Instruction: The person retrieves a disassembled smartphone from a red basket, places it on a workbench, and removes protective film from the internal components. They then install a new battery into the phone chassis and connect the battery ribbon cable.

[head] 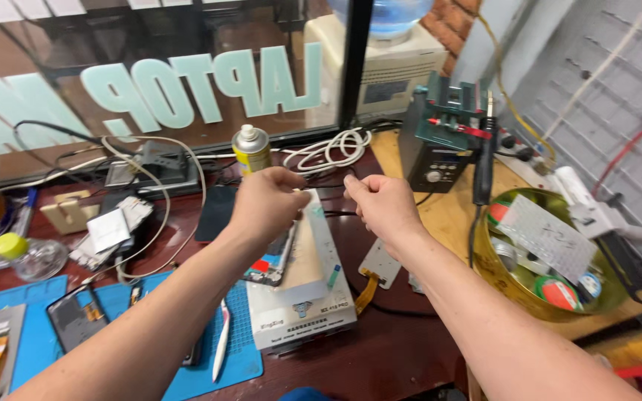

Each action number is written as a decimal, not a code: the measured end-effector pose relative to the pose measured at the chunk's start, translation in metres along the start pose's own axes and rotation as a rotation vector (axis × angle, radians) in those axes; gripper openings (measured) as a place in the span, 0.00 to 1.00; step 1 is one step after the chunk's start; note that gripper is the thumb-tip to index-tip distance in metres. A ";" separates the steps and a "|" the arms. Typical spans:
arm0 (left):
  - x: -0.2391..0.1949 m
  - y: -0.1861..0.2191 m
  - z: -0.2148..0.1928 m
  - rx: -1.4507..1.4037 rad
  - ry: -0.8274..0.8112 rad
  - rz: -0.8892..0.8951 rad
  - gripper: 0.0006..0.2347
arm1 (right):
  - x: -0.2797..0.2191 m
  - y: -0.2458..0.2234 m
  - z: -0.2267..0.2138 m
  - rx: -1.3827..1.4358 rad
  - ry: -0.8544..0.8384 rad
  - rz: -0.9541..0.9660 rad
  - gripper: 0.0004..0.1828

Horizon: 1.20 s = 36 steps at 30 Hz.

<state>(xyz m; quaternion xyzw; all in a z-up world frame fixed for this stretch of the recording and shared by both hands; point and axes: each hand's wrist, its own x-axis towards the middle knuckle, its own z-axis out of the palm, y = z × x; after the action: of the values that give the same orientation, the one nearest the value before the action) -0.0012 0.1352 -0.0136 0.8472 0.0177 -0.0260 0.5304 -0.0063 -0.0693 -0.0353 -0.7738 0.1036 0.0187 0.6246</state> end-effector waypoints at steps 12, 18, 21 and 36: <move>-0.035 -0.088 -0.053 0.028 -0.158 -0.464 0.10 | 0.019 0.002 0.080 -0.539 -0.103 -0.134 0.26; -0.041 -0.082 -0.082 -0.298 -0.218 -0.467 0.09 | 0.028 -0.010 0.079 -0.416 -0.215 -0.361 0.24; -0.037 -0.086 -0.099 -0.408 -0.255 -0.380 0.10 | 0.031 -0.021 0.077 -0.069 -0.262 -0.084 0.19; -0.032 -0.141 -0.162 -0.946 -0.239 -0.535 0.09 | 0.005 -0.034 0.102 0.531 -0.088 0.408 0.12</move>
<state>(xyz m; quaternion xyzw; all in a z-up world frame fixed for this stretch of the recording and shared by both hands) -0.0372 0.3423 -0.0672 0.4737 0.1816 -0.2448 0.8263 0.0154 0.0359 -0.0258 -0.5458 0.2307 0.1492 0.7916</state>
